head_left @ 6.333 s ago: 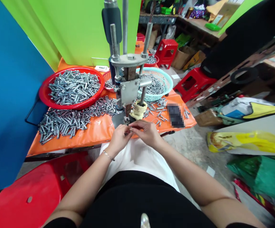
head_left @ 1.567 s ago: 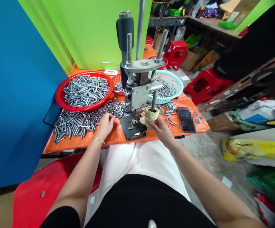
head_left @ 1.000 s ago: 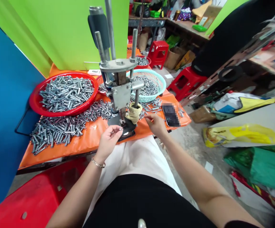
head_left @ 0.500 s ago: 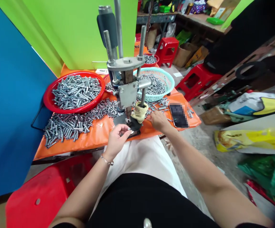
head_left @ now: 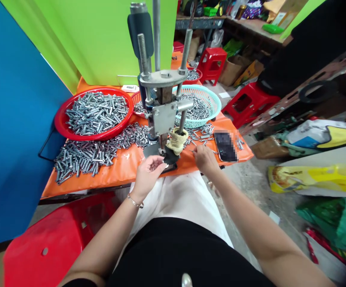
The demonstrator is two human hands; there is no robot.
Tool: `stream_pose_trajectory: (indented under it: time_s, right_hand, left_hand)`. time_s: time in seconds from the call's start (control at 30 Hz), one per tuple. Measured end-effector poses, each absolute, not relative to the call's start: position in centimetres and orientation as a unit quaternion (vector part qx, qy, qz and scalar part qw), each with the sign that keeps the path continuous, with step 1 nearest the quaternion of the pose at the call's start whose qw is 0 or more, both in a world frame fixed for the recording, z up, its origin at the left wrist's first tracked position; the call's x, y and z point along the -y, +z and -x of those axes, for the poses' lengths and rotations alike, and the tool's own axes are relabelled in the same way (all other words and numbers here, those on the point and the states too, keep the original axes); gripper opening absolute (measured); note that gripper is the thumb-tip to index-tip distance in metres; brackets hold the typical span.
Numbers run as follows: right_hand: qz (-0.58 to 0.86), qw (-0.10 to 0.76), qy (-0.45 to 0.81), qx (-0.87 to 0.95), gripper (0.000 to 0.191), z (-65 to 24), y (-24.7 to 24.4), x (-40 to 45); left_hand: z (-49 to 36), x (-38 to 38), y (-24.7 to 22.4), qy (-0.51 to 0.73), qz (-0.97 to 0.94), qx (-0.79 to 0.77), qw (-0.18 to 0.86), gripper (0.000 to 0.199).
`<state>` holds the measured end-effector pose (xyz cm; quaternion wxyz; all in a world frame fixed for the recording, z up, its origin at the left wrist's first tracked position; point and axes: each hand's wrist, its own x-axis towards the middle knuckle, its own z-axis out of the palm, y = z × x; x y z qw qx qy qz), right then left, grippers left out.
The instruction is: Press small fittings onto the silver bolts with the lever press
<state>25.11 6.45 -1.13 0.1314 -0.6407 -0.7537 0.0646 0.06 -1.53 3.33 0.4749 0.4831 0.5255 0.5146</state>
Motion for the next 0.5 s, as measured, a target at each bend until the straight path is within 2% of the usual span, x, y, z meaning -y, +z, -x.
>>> stream_pose_trajectory:
  time_s: [0.13, 0.3, 0.5]
  right_hand:
    - [0.606, 0.207, 0.118, 0.759, 0.023, -24.0, 1.8, -4.3]
    - [0.448, 0.327, 0.211, 0.805, 0.020, -20.9, 6.6, -1.4]
    - [0.380, 0.305, 0.162, 0.858, 0.020, -19.2, 8.0, -1.4]
  left_hand:
    - [0.0, 1.7, 3.2, 0.500, -0.485, -0.529, 0.484, 0.027]
    - [-0.4, 1.8, 3.3, 0.461, -0.553, -0.525, 0.455, 0.016]
    - [-0.3, 2.0, 3.7, 0.459, -0.608, -0.500, 0.412, 0.008]
